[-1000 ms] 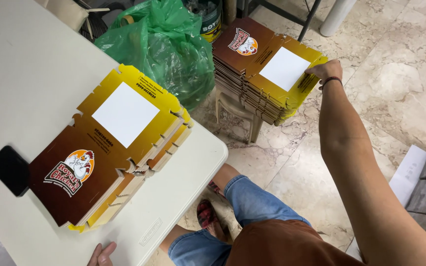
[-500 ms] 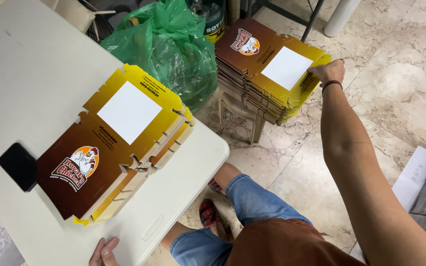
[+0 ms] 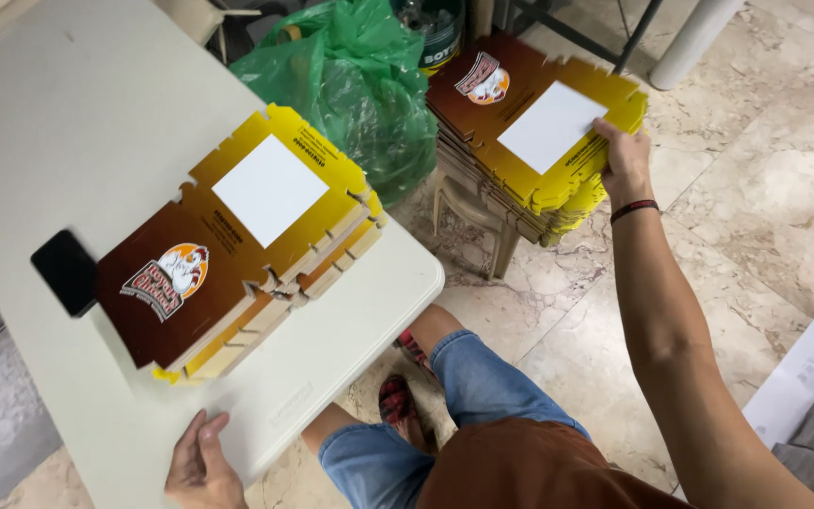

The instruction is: Stacking and organizing flat cardboard boxes on a table in a factory setting.

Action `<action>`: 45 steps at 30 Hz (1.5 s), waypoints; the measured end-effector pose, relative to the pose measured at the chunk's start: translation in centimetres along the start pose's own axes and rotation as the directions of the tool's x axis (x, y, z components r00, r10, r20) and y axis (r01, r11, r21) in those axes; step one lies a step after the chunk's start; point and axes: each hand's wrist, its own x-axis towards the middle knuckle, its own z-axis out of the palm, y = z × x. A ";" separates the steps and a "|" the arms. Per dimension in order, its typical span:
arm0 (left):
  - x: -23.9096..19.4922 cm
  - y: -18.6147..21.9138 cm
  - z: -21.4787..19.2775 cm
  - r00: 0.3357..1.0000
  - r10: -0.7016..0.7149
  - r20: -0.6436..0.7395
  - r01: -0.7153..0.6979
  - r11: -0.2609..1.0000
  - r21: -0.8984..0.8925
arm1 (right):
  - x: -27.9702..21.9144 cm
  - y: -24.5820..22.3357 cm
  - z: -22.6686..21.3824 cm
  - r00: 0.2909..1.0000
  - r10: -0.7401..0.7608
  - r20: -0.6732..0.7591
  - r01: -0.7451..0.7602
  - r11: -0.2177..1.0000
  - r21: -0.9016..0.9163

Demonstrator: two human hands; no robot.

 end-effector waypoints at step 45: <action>-11.0 9.6 7.5 0.771 0.637 -0.003 -0.625 0.756 -0.194 | -26.4 -2.3 -6.9 0.374 0.467 0.801 0.010 0.862 -0.507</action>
